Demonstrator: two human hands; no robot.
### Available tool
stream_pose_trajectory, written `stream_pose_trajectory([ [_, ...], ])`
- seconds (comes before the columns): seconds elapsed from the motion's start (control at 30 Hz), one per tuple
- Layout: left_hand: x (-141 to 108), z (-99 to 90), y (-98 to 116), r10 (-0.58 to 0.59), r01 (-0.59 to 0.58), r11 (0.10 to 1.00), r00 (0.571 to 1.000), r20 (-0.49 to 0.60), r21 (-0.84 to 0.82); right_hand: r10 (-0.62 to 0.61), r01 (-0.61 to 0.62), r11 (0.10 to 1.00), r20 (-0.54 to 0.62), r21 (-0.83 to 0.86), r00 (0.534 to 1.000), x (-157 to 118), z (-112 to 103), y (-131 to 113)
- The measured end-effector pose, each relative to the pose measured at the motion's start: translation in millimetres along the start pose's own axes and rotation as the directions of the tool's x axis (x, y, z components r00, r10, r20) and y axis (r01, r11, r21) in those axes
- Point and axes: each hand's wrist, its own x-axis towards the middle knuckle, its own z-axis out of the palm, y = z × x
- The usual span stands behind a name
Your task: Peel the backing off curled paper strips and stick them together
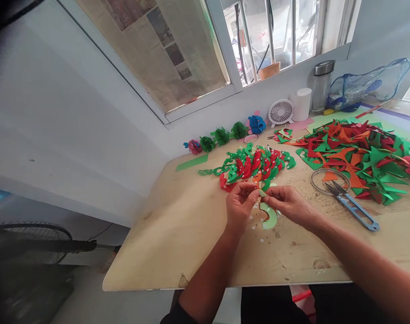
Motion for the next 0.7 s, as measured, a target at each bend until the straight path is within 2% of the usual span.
stream_pose_trajectory([
  [0.13,1.7,0.0,-1.9,-0.024,0.024,1.0,0.999,-0.021,0.001,0.009,-0.009,1.0,0.028,0.008,1.0,-0.5,0.2,-0.8],
  [0.33,1.2,-0.2,-3.7,-0.004,0.004,1.0,1.0,0.009,0.021,0.008,-0.008,1.0,0.014,0.006,1.0,0.5,-0.2,-0.5],
  [0.43,-0.4,-0.3,-3.5,0.038,-0.04,0.997,0.999,0.022,0.073,0.011,-0.011,1.0,0.005,0.007,1.0,0.8,-0.3,0.2],
  [0.5,-1.4,-0.9,-1.5,0.123,-0.123,0.978,0.992,0.013,0.169,0.011,-0.011,1.0,-0.005,-0.001,1.0,0.9,-0.6,1.0],
  [0.57,-2.1,-2.1,1.4,0.28,-0.267,0.907,0.96,0.007,0.325,0.007,-0.008,1.0,-0.022,-0.013,1.0,1.2,-1.2,2.3],
  [0.63,-2.1,-3.5,3.9,0.452,-0.419,0.771,0.89,0.052,0.48,0.003,-0.004,1.0,-0.04,-0.031,0.999,1.8,-2.0,3.8],
  [0.7,-1.4,-4.6,4.7,0.546,-0.516,0.636,0.827,0.138,0.574,0.002,-0.004,0.999,-0.051,-0.047,0.999,2.4,-2.8,5.0],
])
